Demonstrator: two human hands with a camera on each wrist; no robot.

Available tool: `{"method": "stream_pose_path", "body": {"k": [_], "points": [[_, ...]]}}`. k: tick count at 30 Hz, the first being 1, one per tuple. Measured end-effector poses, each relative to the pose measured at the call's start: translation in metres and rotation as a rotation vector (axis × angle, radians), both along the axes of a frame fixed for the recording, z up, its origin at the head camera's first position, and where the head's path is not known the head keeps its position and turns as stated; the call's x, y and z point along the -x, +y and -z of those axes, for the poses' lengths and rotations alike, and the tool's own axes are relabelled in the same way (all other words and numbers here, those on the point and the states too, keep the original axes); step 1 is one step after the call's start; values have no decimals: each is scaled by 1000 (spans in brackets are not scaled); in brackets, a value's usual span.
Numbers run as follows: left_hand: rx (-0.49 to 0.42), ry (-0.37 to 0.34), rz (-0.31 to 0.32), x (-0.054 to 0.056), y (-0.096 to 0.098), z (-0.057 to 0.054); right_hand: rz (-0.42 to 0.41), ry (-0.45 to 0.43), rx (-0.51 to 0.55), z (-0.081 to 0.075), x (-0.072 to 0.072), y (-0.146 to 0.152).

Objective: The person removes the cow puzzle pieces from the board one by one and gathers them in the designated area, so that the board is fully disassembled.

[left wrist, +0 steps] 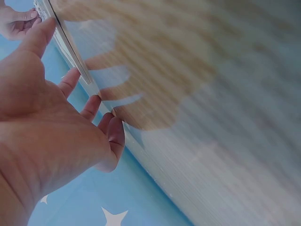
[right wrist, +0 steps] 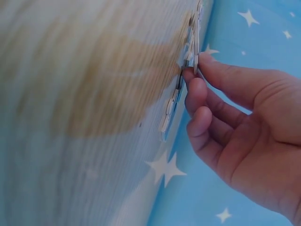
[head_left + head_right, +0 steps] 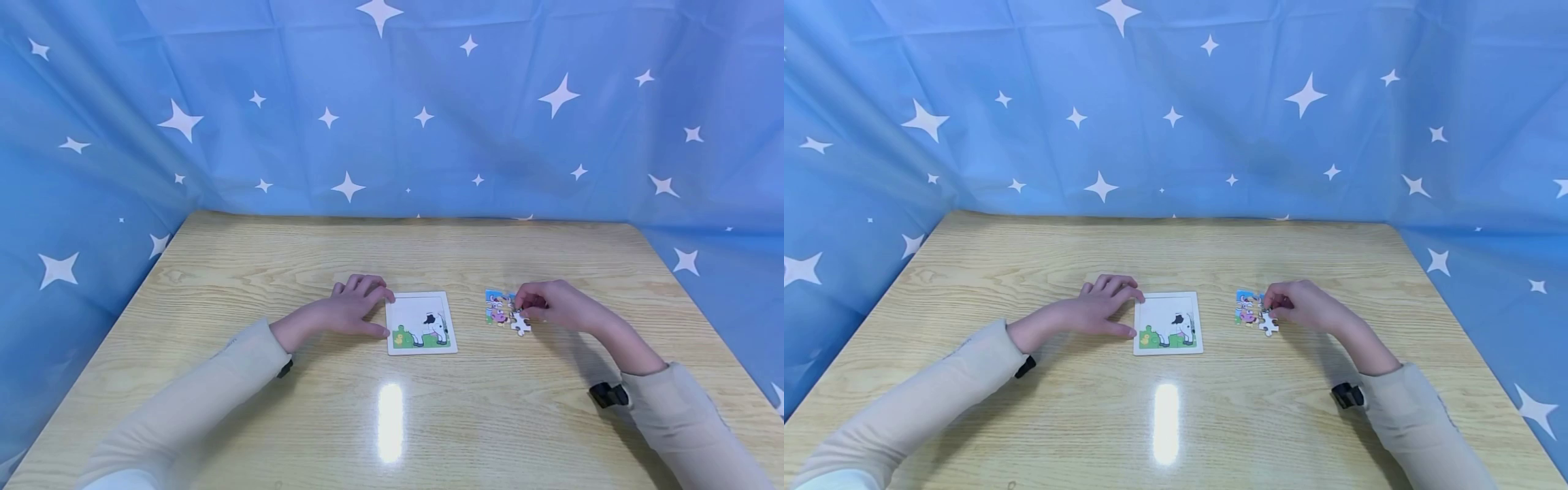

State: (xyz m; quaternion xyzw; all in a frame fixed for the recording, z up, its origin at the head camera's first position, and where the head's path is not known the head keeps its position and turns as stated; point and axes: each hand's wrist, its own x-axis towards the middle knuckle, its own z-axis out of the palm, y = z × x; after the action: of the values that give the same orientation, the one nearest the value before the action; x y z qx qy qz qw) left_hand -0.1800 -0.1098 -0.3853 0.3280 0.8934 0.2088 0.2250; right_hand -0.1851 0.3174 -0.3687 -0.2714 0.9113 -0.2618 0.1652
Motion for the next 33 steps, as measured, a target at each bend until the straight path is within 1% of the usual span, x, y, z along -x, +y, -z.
{"method": "stream_pose_path", "body": {"k": [5,16,20,25,33], "points": [[5,-2,-1,1,0,2,-3,11,0,0,-1,-1],[15,2,-6,0,0,-1,4,34,-19,-1,-2,-2],[15,3,-7,0,0,0,5,54,-27,-1,-2,-1],[14,-3,-6,0,0,1,5,57,-29,-2,-2,-2],[18,3,2,4,0,5,-17,72,9,-2,-3,-9]]}}
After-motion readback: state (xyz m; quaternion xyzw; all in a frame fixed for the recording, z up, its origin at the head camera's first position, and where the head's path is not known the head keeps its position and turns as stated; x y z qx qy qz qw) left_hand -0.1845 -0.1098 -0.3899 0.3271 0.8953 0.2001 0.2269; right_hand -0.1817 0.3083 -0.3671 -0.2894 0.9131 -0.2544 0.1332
